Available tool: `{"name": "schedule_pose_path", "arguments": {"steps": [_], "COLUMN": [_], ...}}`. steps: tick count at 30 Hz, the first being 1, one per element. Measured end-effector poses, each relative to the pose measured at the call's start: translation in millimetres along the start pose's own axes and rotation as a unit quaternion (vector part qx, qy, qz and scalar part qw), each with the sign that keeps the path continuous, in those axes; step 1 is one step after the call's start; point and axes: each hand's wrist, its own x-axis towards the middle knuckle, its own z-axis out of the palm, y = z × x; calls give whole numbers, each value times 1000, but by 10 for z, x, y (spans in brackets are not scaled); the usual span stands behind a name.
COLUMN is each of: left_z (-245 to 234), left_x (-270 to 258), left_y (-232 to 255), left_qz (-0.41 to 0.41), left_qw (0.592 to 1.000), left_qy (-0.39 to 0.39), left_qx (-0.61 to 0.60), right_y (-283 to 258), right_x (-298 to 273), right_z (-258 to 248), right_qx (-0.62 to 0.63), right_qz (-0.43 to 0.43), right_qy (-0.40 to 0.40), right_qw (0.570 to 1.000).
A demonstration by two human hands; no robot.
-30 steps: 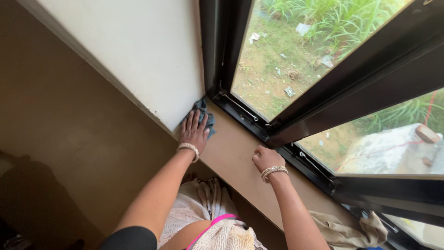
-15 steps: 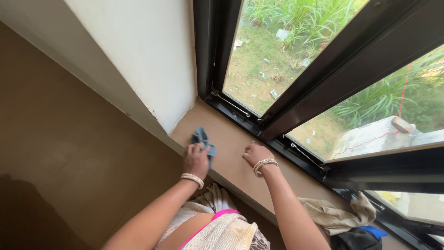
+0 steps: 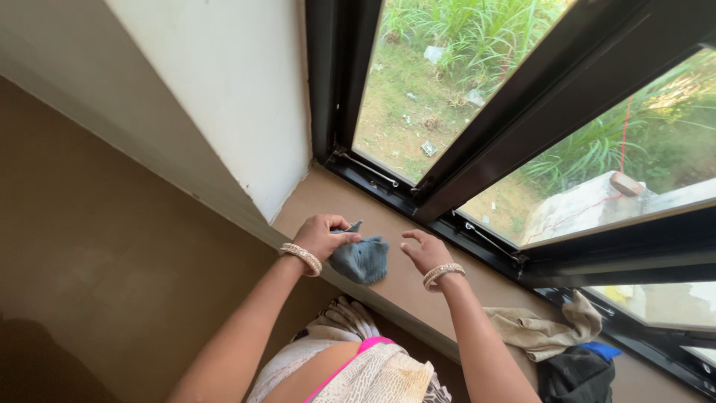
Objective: The person wipes the lower and side edges of a window frame and the adjacent windowsill using a cloth. They move a small speaker and other items on the sill to reach the frame, then wipe the sill and reposition the items.
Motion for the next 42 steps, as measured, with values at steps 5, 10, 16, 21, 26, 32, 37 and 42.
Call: {"name": "schedule_pose_path", "arguments": {"steps": [5, 10, 16, 21, 26, 32, 37, 42], "left_z": [-87, 7, -266, -439, -655, -539, 90, 250], "left_x": [74, 154, 57, 14, -131, -122, 420, 889], "left_y": [353, 610, 645, 708, 833, 394, -487, -1099], "left_qz": [56, 127, 105, 80, 120, -137, 40, 28], "left_qw": [990, 974, 955, 900, 891, 820, 882, 842], "left_qy": [-100, -114, -80, 40, 186, -99, 16, 69], "left_qx": [-78, -147, 265, 427, 396, 546, 469, 535], "right_y": [-342, -542, -441, -537, -635, -652, -467, 105], "right_x": [-128, 13, 98, 114, 9, -261, -264, -138], "right_z": [-4, 39, -235, -317, -430, -371, -219, -139], "right_qx": [117, 389, 379, 333, 336, -25, -28, -86], "right_qz": [-220, -241, -221, -242, -289, -234, -171, -82], "right_qy": [23, -99, -53, 52, 56, -89, -107, -52], "right_qw": [968, 884, 897, 910, 895, 968, 979, 992]}}
